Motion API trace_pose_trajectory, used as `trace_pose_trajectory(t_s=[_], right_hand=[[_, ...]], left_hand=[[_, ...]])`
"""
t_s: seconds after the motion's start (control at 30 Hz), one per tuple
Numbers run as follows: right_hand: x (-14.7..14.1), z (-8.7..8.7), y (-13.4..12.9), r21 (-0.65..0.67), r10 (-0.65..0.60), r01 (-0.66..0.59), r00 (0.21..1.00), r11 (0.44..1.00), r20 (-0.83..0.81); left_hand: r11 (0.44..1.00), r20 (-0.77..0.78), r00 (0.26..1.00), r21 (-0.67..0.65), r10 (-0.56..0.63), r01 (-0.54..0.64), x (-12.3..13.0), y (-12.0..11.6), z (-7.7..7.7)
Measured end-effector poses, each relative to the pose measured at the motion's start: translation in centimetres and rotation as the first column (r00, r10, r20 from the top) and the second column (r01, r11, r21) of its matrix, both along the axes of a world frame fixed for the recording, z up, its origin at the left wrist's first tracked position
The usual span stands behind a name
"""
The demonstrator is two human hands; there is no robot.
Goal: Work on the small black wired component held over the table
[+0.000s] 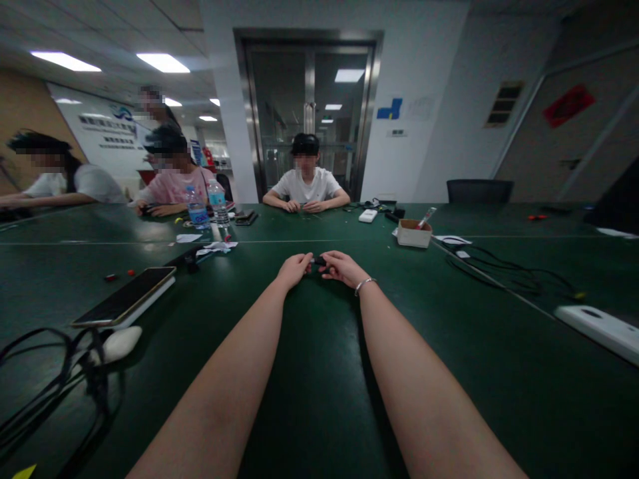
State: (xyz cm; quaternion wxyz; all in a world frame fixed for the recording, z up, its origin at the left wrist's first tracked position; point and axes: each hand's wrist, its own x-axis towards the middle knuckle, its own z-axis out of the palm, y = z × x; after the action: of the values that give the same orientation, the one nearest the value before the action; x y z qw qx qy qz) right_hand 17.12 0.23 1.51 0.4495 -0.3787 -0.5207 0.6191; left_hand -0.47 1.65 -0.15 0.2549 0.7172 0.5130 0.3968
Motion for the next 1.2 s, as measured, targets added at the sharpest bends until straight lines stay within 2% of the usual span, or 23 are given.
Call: trace_pose_trajectory(t_s=[0.53,0.9,1.2], right_hand=[[0.3,0.0,-0.2,0.004,0.021,-0.020,1.000,1.000,-0.014],[0.3,-0.4,0.1,0.048,0.065,-0.063,0.997,0.997,-0.041],[0.3,-0.4,0.1,0.049,0.049,-0.047,0.998,0.998,-0.036]], left_hand=[[0.999,-0.027,1.000,-0.048,0.010,-0.011,-0.2,0.1,0.0],[0.992,-0.077,0.992,-0.073,0.098,-0.104,-0.1,-0.3,0.7],[0.979,-0.146,0.978,-0.119,0.147,-0.165,0.4,-0.9,1.3]])
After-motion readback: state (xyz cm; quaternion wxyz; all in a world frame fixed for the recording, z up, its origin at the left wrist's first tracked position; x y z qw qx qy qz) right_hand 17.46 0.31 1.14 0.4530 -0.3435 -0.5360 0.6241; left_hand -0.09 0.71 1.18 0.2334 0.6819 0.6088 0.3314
